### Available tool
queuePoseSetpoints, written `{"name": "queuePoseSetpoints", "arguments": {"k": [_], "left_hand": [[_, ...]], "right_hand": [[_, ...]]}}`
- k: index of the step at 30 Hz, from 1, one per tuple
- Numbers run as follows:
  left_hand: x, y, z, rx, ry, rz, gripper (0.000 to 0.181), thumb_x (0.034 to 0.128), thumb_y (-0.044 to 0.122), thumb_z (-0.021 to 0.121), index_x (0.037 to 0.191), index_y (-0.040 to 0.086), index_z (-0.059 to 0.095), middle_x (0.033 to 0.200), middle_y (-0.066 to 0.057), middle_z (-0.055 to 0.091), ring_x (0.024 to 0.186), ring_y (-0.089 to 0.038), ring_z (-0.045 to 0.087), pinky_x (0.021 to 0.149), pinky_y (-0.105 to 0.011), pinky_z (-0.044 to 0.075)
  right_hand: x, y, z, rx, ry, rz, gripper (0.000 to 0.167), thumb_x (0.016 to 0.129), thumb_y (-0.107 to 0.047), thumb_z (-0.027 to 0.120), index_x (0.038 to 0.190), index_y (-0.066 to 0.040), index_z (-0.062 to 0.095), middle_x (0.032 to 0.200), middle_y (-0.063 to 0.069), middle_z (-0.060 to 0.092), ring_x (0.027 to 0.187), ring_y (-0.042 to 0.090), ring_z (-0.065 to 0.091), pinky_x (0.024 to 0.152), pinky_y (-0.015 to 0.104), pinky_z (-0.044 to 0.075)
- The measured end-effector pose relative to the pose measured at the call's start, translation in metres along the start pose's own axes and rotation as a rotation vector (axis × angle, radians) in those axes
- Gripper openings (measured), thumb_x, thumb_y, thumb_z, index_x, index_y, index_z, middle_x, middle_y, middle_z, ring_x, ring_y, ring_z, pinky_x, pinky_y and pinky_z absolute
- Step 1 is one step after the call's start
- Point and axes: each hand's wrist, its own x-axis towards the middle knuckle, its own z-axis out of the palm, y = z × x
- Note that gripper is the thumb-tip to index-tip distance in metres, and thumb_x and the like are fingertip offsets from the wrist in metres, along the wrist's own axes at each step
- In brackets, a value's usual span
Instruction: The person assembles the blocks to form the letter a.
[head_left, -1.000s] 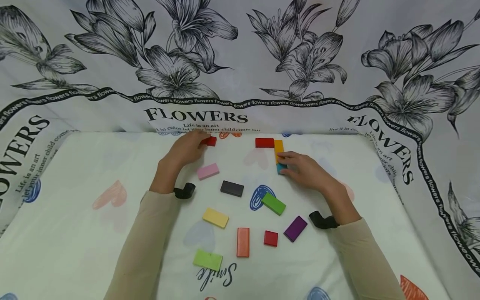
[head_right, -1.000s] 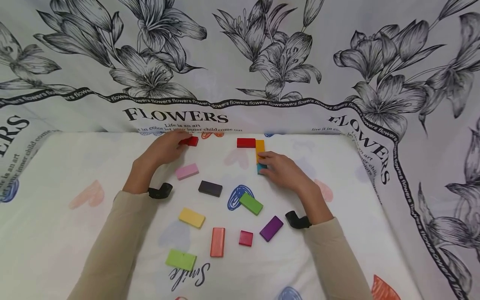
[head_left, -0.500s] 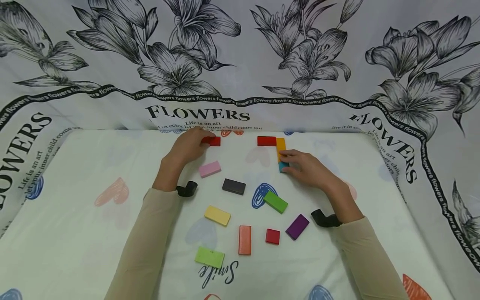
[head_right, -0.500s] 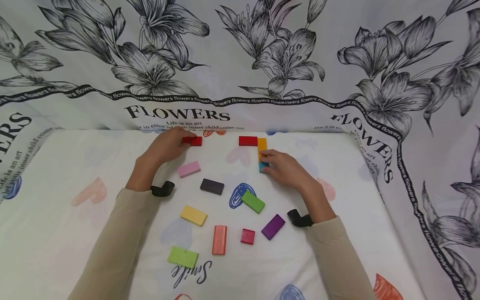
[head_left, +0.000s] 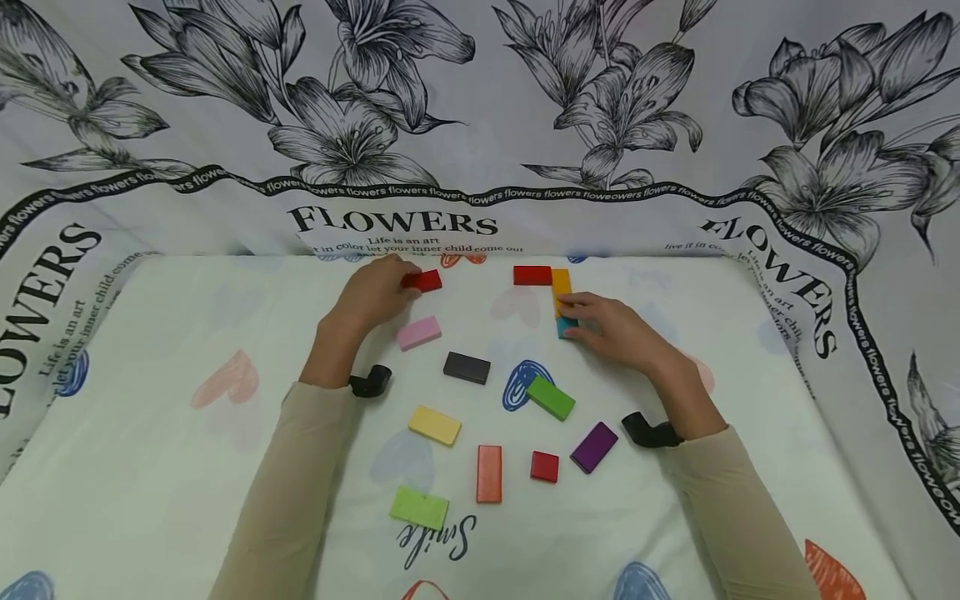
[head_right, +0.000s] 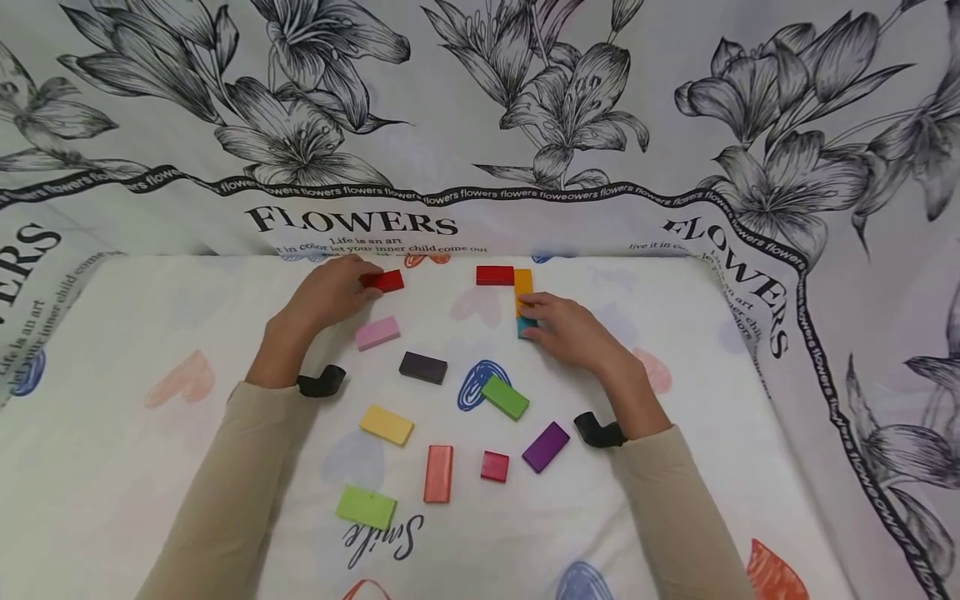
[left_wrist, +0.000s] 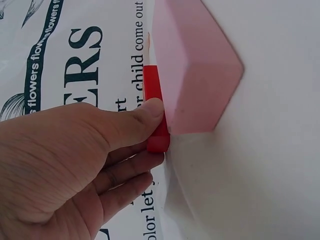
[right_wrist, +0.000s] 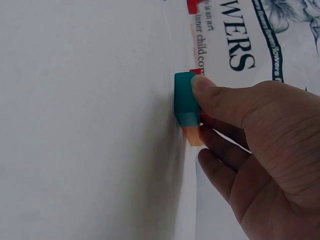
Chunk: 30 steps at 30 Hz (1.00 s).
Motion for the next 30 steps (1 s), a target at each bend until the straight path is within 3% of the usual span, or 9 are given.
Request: {"name": "queuePoseSetpoints", "arguments": {"k": [3,7,14,19,24,30], "left_hand": [[0.001,0.001,-0.001,0.004,0.0,-0.002,0.04,0.0994,0.012,0.071,0.138,0.002,0.068,0.122,-0.019,0.071,0.108,-0.035,0.062,0.101,-0.05,0.054],[0.006,0.007,-0.004,0.001,0.015,0.039,0.036,0.099,0.012,0.071,0.134,0.004,0.071,0.116,-0.017,0.071,0.102,-0.032,0.059,0.094,-0.046,0.053],[0.017,0.027,-0.003,-0.018,0.024,0.081,0.034,0.0992,0.012,0.072,0.133,0.007,0.073,0.108,-0.013,0.071,0.098,-0.03,0.058,0.088,-0.042,0.051],[0.022,0.042,0.004,-0.048,-0.003,0.064,0.038,0.0992,0.013,0.073,0.137,0.009,0.071,0.117,-0.012,0.074,0.104,-0.029,0.061,0.096,-0.042,0.055],[0.033,0.054,0.011,-0.021,-0.022,0.065,0.04,0.0985,0.015,0.074,0.138,0.008,0.07,0.125,-0.012,0.074,0.11,-0.029,0.063,0.107,-0.044,0.053],[0.044,0.067,0.017,-0.022,-0.036,0.078,0.045,0.0979,0.015,0.075,0.142,0.008,0.067,0.134,-0.012,0.072,0.114,-0.029,0.064,0.111,-0.043,0.051]], "right_hand": [[0.0,0.001,0.001,0.004,-0.009,-0.007,0.048,0.103,-0.018,0.07,0.148,-0.005,0.059,0.162,0.014,0.053,0.155,0.04,0.043,0.126,0.058,0.038],[-0.001,0.002,0.001,-0.002,-0.002,-0.012,0.047,0.103,-0.018,0.07,0.147,-0.005,0.06,0.161,0.014,0.053,0.155,0.04,0.043,0.126,0.058,0.038],[-0.001,0.003,-0.001,0.001,0.003,-0.024,0.047,0.102,-0.017,0.07,0.147,-0.004,0.06,0.161,0.014,0.054,0.154,0.039,0.044,0.126,0.057,0.038],[0.001,0.003,0.001,-0.001,0.007,-0.027,0.047,0.102,-0.016,0.07,0.147,-0.004,0.06,0.16,0.015,0.054,0.154,0.04,0.044,0.125,0.058,0.039],[0.0,0.003,0.001,-0.006,0.011,-0.03,0.046,0.103,-0.016,0.069,0.147,-0.004,0.06,0.16,0.015,0.054,0.154,0.041,0.044,0.125,0.058,0.039],[-0.001,0.004,0.001,0.01,0.011,-0.029,0.047,0.103,-0.016,0.069,0.147,-0.004,0.06,0.16,0.015,0.054,0.154,0.04,0.044,0.126,0.058,0.038]]}}
